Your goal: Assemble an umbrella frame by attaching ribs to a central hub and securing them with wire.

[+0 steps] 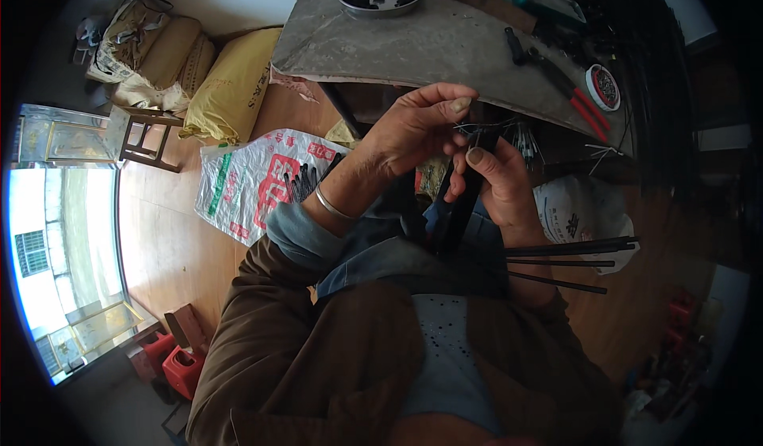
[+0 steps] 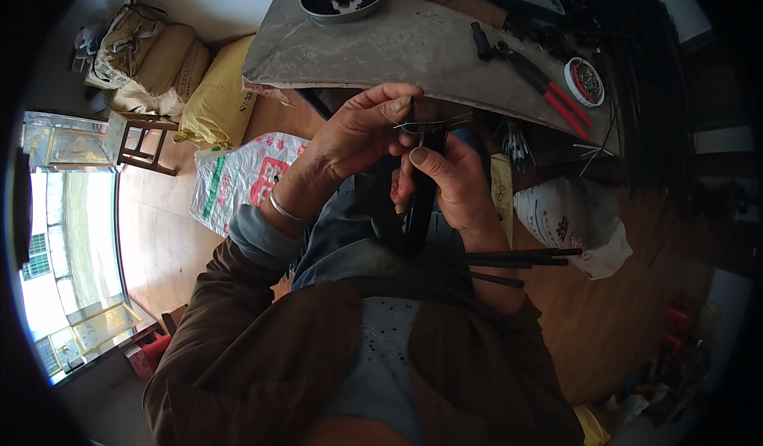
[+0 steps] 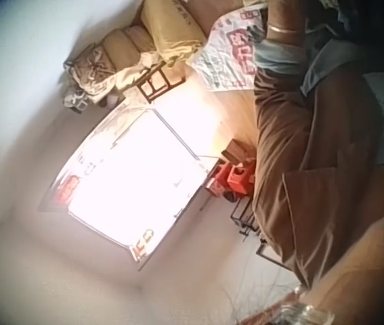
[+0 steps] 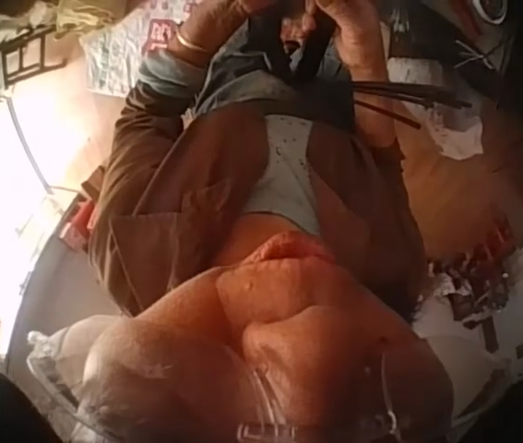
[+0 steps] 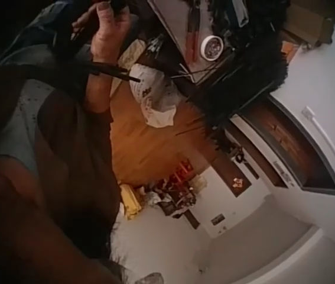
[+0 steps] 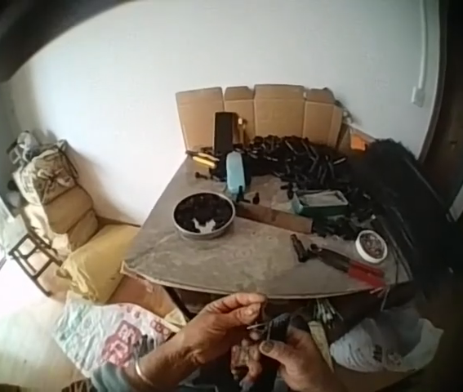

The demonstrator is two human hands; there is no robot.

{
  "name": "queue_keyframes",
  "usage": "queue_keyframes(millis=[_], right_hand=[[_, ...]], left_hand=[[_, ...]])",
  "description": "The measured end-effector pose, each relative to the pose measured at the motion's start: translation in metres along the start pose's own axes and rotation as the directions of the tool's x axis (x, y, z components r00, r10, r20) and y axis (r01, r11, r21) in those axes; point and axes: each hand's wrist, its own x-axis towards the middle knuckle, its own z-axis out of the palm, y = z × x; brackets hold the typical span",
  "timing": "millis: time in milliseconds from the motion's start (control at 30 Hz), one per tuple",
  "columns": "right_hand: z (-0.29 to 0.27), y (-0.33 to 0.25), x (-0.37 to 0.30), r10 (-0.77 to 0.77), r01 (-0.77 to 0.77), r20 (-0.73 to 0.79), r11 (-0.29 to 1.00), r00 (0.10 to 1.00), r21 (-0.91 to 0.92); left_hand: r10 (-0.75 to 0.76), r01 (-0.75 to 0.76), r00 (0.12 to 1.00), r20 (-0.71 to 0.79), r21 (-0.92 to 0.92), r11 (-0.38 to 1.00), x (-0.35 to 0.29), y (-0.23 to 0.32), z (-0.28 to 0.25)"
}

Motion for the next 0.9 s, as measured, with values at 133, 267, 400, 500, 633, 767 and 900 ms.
queue_keyframes(millis=[133, 267, 400, 500, 633, 767, 900], right_hand=[[0.001, -0.001, 0.0, 0.0, 0.0, 0.029, 1.0, 1.0, -0.012], [0.003, -0.003, 0.0, 0.004, -0.002, 0.049, 0.999, 0.999, -0.042], [0.004, -0.002, -0.001, 0.005, -0.003, 0.031, 0.999, 0.999, -0.045], [0.004, -0.002, -0.002, 0.02, -0.018, 0.043, 0.999, 0.999, -0.042], [0.003, -0.001, -0.002, 0.028, -0.027, 0.037, 0.999, 0.999, -0.035], [0.004, -0.003, -0.003, 0.043, -0.043, 0.021, 0.999, 0.999, -0.007], [0.003, -0.002, -0.003, 0.021, -0.02, 0.023, 1.0, 1.0, -0.017]], left_hand=[[0.029, -0.027, 0.999, -0.032, 0.065, 0.998, -0.001, 0.001, 0.006], [0.038, -0.035, 0.999, -0.038, 0.08, 0.996, -0.001, 0.002, 0.008], [0.057, -0.053, 0.998, -0.03, 0.123, 0.991, -0.003, 0.004, 0.011], [0.067, -0.061, 0.997, -0.036, 0.158, 0.986, -0.004, 0.005, 0.011], [0.063, -0.053, 0.996, -0.06, 0.161, 0.985, -0.007, 0.007, 0.02], [0.115, -0.095, 0.989, -0.096, 0.189, 0.977, -0.008, 0.004, 0.019], [0.128, -0.109, 0.987, -0.098, 0.178, 0.978, -0.008, 0.007, 0.022]])
